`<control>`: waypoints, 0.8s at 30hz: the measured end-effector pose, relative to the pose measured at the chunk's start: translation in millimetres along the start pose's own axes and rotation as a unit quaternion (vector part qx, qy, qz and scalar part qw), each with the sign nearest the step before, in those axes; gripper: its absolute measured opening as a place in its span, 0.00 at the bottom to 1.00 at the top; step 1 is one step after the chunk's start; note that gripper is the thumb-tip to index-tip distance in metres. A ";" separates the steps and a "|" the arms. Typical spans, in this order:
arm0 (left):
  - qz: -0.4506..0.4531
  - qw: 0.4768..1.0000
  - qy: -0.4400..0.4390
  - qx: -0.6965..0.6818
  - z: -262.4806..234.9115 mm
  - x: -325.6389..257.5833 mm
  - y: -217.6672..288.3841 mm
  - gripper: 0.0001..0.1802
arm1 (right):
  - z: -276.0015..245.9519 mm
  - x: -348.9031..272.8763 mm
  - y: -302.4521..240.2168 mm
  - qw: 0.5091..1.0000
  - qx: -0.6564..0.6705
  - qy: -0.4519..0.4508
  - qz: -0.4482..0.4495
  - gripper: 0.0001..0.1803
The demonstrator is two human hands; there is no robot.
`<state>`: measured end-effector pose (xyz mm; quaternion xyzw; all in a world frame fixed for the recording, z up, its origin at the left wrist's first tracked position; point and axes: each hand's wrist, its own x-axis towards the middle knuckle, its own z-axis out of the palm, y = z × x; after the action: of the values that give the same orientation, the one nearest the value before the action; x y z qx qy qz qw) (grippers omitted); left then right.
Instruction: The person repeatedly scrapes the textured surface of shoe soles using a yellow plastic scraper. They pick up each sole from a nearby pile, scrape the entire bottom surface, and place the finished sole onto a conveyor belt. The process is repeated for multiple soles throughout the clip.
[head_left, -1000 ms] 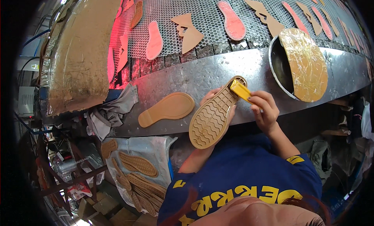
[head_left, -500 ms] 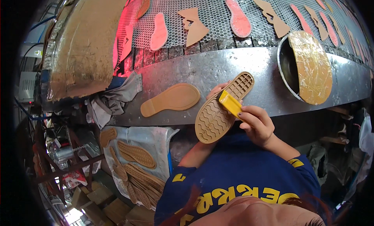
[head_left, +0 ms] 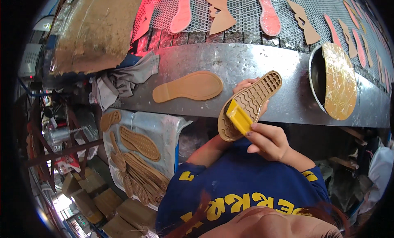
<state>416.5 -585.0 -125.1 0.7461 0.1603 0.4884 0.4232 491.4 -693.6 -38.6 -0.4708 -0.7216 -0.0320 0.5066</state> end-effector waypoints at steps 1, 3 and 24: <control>0.003 1.000 0.004 -0.004 0.3 0.0 -1.5 0.42 | -1.6 0.0 0.9 1.000 -0.013 -0.006 0.003 0.19; -0.010 1.000 0.012 -0.020 1.3 -0.7 -2.2 0.42 | -0.3 -1.5 0.0 1.000 -0.013 -0.011 0.016 0.19; 0.013 0.996 -0.004 0.087 -13.7 6.5 12.0 0.31 | 5.2 3.3 6.7 0.974 0.199 -0.089 -0.063 0.16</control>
<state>405.6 -581.4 -109.5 0.7837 0.1912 0.4752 0.3513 492.4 -685.0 -41.5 -0.3151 -0.7842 0.1222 0.5205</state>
